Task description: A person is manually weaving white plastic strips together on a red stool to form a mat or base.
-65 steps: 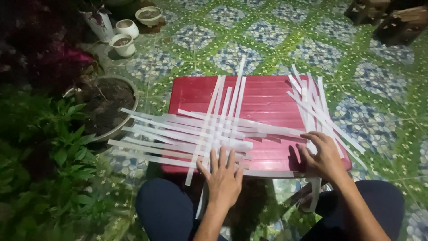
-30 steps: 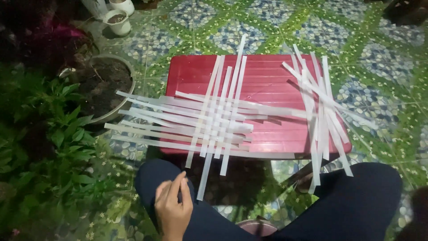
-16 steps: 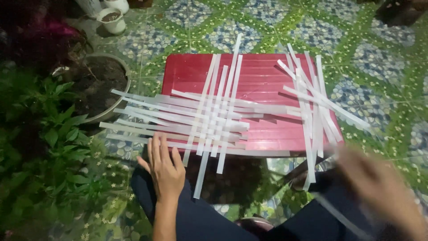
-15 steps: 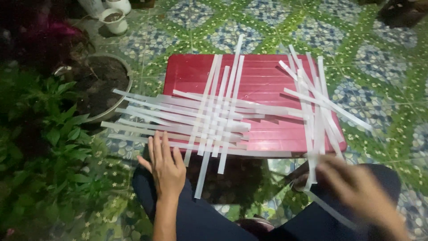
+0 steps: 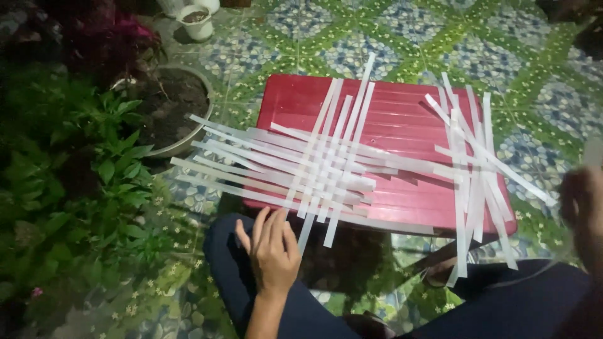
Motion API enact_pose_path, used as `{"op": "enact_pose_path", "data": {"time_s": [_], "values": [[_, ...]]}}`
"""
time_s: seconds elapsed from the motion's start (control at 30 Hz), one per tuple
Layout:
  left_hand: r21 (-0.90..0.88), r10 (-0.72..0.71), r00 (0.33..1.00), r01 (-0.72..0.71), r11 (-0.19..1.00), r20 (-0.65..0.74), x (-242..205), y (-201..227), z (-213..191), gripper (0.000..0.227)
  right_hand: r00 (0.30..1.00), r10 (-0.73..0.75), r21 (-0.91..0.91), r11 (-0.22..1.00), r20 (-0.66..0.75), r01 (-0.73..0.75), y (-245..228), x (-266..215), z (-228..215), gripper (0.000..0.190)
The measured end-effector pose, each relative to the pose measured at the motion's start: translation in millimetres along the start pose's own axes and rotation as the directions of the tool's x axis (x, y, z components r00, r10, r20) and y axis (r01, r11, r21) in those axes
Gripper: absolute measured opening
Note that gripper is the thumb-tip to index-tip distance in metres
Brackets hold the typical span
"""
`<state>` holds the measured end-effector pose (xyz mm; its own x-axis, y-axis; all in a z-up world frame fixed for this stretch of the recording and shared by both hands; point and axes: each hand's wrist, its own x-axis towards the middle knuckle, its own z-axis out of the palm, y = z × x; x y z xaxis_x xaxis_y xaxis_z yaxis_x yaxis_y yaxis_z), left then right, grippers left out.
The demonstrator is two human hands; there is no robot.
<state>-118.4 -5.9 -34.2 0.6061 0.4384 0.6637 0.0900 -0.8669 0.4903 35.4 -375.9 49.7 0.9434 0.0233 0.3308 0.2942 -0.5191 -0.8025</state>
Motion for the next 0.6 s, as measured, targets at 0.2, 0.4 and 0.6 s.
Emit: {"op": "enact_pose_path", "data": {"time_s": [0.2,0.4,0.6], "values": [[-0.007,0.011,0.994,-0.010,1.000,0.106,13.7,22.9,30.4,0.033,0.945,-0.162,-0.251,0.939,0.284,0.236,-148.3,45.8,72.4,0.023],[0.072,0.014,0.896,-0.051,0.996,0.443,42.2,41.2,58.9,0.054,0.732,-0.207,-0.473,0.644,0.649,0.601,-63.5,92.5,187.9,0.029],[0.119,0.003,0.635,-0.149,0.982,0.772,67.3,23.8,78.5,0.061,0.558,-0.151,-0.348,0.642,0.816,0.683,-33.9,83.3,214.4,0.032]]}}
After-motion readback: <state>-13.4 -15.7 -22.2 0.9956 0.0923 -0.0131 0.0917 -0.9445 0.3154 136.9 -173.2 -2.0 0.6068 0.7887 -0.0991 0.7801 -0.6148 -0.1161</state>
